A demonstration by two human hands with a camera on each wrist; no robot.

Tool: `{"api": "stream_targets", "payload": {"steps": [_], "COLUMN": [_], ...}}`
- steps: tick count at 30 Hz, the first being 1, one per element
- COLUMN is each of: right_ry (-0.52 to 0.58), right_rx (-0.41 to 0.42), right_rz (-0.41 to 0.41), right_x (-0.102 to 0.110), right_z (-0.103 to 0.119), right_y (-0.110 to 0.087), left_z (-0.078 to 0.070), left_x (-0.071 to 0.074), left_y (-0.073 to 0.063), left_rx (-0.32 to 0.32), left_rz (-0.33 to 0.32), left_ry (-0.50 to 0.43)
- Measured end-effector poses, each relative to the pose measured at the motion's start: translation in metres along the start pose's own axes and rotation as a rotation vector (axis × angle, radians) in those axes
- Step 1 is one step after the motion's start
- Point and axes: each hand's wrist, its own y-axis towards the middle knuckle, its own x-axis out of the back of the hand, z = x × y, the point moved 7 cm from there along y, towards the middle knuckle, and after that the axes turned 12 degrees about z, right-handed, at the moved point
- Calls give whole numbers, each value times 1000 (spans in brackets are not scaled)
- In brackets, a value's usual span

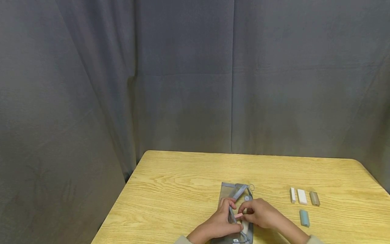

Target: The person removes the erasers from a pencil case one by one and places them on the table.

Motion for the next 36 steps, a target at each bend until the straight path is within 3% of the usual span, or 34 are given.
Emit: {"api": "stream_targets", "payload": {"steps": [16,36], "right_ry": [-44,-103], "right_rx": [18,3], "right_rz": [-95,-198], "right_x": [8,29], "right_z": [0,-6], "right_y": [-8,-28], "left_z": [0,-2], "left_x": [-1,0], "left_y": [0,0], "left_rx": [32,15], "left_rz": [6,2], "left_ry": [17,30]}}
